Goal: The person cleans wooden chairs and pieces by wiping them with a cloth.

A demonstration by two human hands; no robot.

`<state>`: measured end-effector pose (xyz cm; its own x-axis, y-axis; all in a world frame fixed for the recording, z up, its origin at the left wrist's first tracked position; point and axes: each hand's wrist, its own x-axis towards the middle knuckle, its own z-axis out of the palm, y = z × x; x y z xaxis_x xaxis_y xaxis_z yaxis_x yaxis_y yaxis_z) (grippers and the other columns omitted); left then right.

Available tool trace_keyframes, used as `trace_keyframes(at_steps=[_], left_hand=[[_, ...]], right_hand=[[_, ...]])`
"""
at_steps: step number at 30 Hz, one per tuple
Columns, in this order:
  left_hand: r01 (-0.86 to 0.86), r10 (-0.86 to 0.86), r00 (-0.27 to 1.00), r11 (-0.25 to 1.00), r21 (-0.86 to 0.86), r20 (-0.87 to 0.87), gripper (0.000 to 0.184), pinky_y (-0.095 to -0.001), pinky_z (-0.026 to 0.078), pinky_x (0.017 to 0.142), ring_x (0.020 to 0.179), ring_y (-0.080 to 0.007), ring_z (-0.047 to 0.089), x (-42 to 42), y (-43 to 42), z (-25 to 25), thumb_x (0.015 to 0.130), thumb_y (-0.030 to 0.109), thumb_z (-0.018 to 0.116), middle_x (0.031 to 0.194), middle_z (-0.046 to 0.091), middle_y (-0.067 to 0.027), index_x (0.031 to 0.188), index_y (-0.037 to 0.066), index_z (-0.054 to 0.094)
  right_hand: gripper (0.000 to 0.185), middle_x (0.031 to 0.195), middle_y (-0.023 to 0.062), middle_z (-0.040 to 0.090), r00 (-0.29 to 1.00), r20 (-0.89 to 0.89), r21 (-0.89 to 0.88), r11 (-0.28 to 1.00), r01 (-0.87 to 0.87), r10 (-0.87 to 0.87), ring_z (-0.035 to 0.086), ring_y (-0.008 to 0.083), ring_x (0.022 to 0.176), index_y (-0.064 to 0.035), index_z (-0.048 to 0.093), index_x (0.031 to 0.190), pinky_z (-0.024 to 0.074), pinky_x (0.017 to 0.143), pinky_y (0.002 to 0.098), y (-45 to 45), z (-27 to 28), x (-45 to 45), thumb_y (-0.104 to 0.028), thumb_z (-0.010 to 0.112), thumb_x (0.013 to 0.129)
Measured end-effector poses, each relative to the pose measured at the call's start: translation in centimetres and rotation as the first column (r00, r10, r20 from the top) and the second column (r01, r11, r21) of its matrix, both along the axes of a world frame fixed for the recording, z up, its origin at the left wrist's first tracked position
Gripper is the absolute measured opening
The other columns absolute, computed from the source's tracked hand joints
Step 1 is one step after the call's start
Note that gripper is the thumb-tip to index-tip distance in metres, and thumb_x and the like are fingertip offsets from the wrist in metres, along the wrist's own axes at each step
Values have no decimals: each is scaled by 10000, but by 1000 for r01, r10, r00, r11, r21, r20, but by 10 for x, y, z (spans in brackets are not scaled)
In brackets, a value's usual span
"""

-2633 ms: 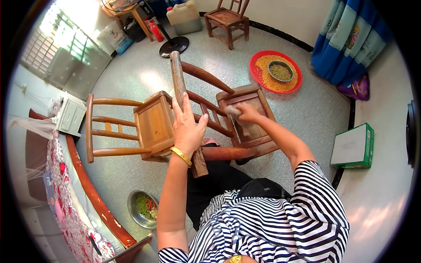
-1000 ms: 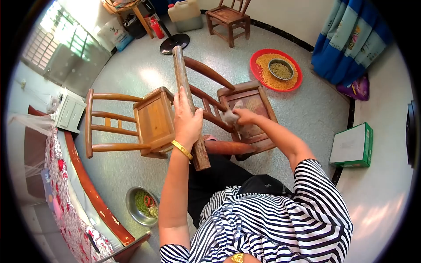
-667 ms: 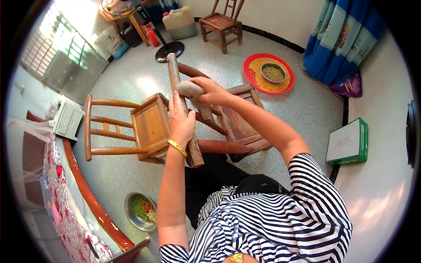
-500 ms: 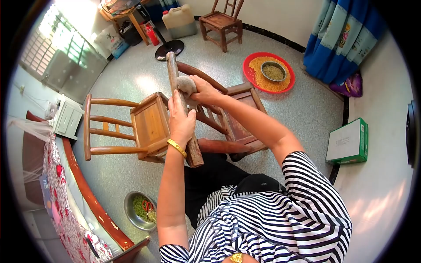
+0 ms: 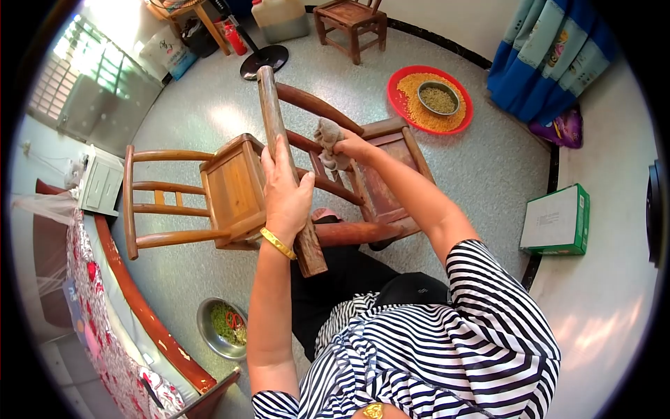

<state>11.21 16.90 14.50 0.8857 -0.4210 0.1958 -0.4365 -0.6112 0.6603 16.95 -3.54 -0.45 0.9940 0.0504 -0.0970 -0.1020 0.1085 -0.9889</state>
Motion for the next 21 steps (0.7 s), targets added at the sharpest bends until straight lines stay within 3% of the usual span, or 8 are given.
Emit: trace_keyframes(at_steps=[8,9,10,11,14,16,19,21], left_hand=[[32,-31,999,999,-8,16,746,-394,308,1017,1232,-415,350,0,1,2,770,107,603,1392,205,-285,1402,46,211],[27,-27,1000,1000,-6,7,746,-394,307,1018,1230,-416,352,-1,0,3,770,107,604,1392,204,-286,1402,46,212],[22,-22,1000,1000,-4,-1,746,-394,307,1018,1229,-416,353,-1,0,4,770,106,605,1393,204,-286,1402,46,212],[20,-20,1000,1000,0,-2,746,-394,307,1018,1229,-416,353,-1,-1,4,770,106,605,1393,204,-286,1402,46,212],[18,-18,1000,1000,-8,-4,745,-391,306,1019,1229,-416,355,-1,0,5,769,104,606,1393,205,-284,1402,45,215],[7,-7,1000,999,-45,-16,699,-349,322,1009,1211,-324,383,-2,-2,6,763,62,607,1346,299,-220,1375,11,273],[-3,3,1000,999,-33,0,696,-350,324,1007,1219,-327,377,-2,-1,4,765,62,605,1355,293,-224,1376,15,274],[-1,2,1000,999,-35,8,694,-351,324,1007,1224,-331,373,-2,-2,5,766,63,603,1359,288,-229,1375,12,275]], right_hand=[[413,860,34,596,997,-71,-36,999,39,-41,546,164,823,-32,582,1027,442,759,287,-18,-72,-2,0,525,619],[418,894,65,609,999,17,-260,965,42,-39,562,204,855,-41,577,1047,445,779,313,-20,-87,-1,-7,532,632],[424,929,96,623,995,102,-469,881,62,-16,578,243,886,-50,571,1067,447,798,338,-20,-88,-3,-14,539,646],[468,1043,172,579,999,9,-760,649,40,-51,541,362,975,-73,520,1128,432,844,406,-21,-89,-8,-54,582,665],[495,1110,213,502,995,-53,-862,506,-5,-81,465,429,1030,-87,471,1151,412,871,450,-16,-96,-18,-80,608,675],[496,1102,201,482,996,-39,-880,476,2,-77,458,429,1027,-82,450,1140,409,872,462,-12,-97,-23,-86,619,674],[415,1117,177,478,989,-93,-929,368,-44,-115,483,399,1021,-37,476,1102,417,879,459,-4,-88,-40,-98,606,712],[415,1056,170,498,995,-75,-981,183,-63,-60,514,358,965,-8,484,1077,430,849,458,0,-97,-51,-117,629,703]])
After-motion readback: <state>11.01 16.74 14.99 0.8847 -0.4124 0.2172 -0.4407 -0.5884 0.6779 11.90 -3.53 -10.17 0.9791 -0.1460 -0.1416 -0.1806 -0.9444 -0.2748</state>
